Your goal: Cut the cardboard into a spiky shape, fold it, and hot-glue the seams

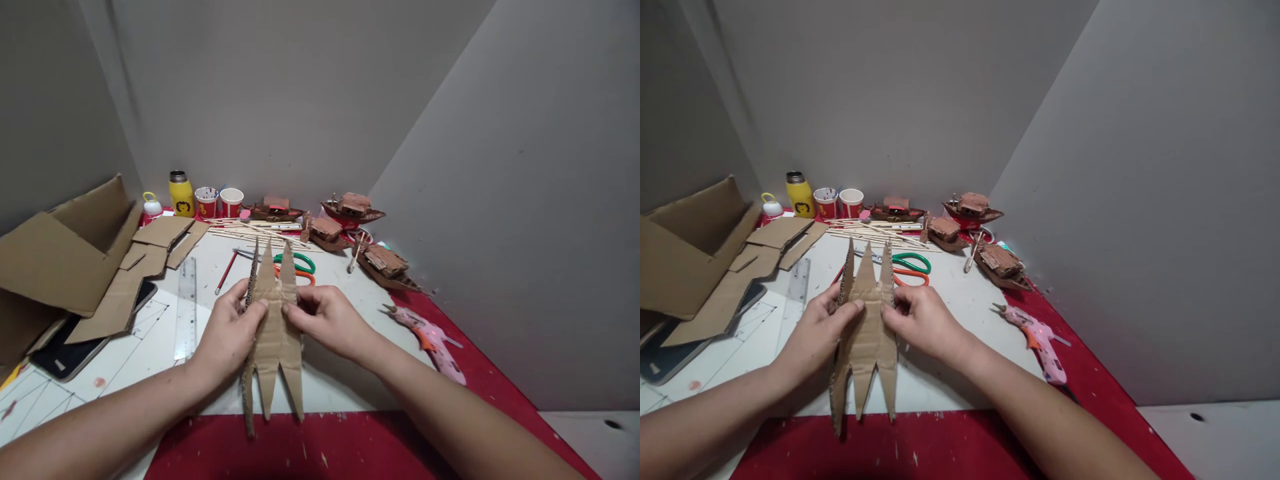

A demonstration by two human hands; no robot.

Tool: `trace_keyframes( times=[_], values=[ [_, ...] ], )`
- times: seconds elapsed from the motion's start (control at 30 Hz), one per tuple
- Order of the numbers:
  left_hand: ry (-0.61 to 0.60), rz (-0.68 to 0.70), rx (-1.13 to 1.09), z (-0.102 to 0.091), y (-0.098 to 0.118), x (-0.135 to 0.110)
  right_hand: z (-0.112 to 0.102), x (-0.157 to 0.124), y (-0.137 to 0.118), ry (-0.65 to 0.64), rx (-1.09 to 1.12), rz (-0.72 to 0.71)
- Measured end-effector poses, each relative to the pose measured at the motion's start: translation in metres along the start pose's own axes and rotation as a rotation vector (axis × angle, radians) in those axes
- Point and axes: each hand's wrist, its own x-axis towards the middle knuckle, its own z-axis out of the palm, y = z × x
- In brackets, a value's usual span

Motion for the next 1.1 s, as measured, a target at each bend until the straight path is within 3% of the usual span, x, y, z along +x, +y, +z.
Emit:
trace_keyframes(
  times=[0.17,0.27,0.43,0.53,0.63,0.87,1.1],
  values=[
    [0.004,-0.015,0.003,0.002,0.002,-0.004,0.005,-0.006,0.002,-0.045,0.097,0.123],
    [-0.093,-0.033,0.033,0.003,0.006,-0.006,0.006,-0.006,0.005,-0.020,0.123,0.106],
    [-0.225,-0.018,0.099,0.010,0.001,-0.013,0.009,-0.005,0.010,0.063,-0.112,0.027],
    [-0.198,-0.008,0.112,0.015,-0.006,-0.016,0.014,-0.002,0.011,0.122,-0.258,0.010],
    [-0.124,-0.017,0.097,0.015,-0.008,-0.015,0.016,0.001,0.010,0.133,-0.250,0.006],
    [-0.044,-0.166,-0.144,0.003,0.002,-0.010,-0.001,-0.012,-0.005,-0.037,0.123,0.115],
    [-0.076,-0.160,-0.191,0.007,0.002,-0.013,0.002,-0.027,-0.008,-0.074,0.102,0.158]
  ],
)
